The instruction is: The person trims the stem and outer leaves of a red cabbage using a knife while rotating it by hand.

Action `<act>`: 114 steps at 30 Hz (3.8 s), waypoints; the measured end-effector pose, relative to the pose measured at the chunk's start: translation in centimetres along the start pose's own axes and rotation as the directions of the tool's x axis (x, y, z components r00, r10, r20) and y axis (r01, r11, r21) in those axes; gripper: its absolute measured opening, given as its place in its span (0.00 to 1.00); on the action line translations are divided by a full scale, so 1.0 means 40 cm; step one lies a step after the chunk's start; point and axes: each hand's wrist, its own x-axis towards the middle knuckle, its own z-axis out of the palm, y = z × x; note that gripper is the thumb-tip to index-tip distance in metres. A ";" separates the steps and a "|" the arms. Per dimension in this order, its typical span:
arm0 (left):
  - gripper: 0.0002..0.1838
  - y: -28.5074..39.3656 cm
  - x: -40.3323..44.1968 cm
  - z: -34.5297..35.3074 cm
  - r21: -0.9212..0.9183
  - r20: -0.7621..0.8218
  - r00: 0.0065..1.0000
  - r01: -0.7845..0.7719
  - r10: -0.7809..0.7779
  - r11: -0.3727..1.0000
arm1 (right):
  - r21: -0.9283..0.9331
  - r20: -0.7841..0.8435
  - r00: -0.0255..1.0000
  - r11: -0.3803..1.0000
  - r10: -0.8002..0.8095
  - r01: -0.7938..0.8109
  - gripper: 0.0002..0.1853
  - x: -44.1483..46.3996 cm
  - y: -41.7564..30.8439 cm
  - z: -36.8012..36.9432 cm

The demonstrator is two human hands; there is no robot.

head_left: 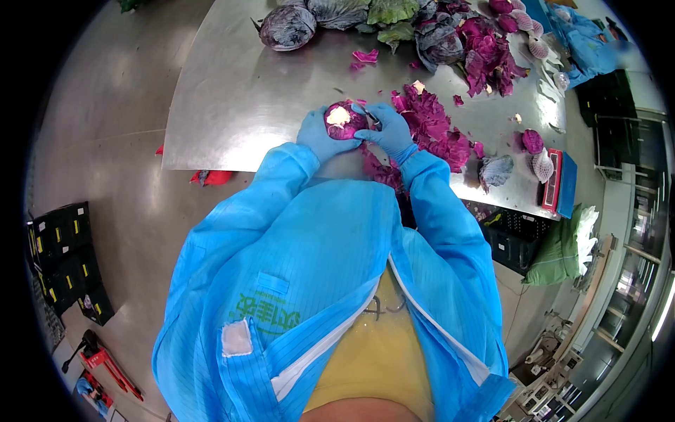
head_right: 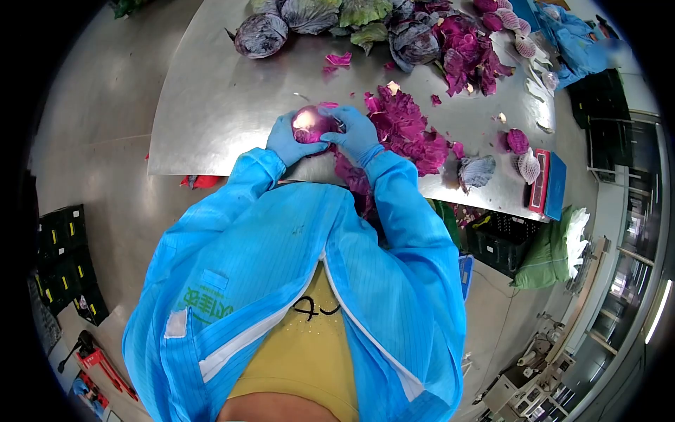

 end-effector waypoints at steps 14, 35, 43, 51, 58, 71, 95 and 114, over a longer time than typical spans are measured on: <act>0.52 -0.033 0.026 0.012 -0.095 0.093 0.993 -0.069 0.077 0.993 | 0.034 -0.010 0.996 0.996 -0.088 0.088 0.12 0.032 0.026 0.004; 0.48 -0.006 0.008 -0.013 -0.075 0.066 0.997 -0.038 0.043 0.996 | -0.026 -0.064 0.985 0.986 0.163 -0.165 0.21 -0.006 -0.053 0.031; 0.54 -0.020 0.010 0.005 0.012 0.086 0.996 -0.039 0.038 0.999 | 0.310 -0.022 0.982 0.935 0.188 -0.172 0.14 0.014 0.025 0.035; 0.55 -0.011 0.012 0.000 0.032 0.112 0.993 -0.044 0.040 0.999 | 0.298 -0.197 0.942 0.932 0.273 -0.207 0.12 0.009 0.003 0.044; 0.55 -0.002 0.012 0.001 0.040 0.077 0.996 -0.048 0.045 0.998 | 0.186 -0.145 0.960 0.960 0.240 -0.212 0.15 -0.002 0.016 0.031; 0.59 0.000 0.001 -0.002 0.081 0.096 0.995 -0.030 0.023 0.996 | 0.636 0.229 0.880 0.620 0.417 -0.459 0.11 0.007 0.038 0.025; 0.51 -0.004 0.015 -0.004 -0.034 0.078 0.996 -0.038 0.041 0.999 | 0.766 -0.068 0.916 0.610 0.395 -0.205 0.08 0.026 0.002 0.044; 0.57 -0.126 0.005 -0.015 -0.564 0.203 0.949 -0.090 0.243 0.821 | 0.661 0.308 0.846 0.543 0.435 -0.519 0.20 0.009 0.075 0.058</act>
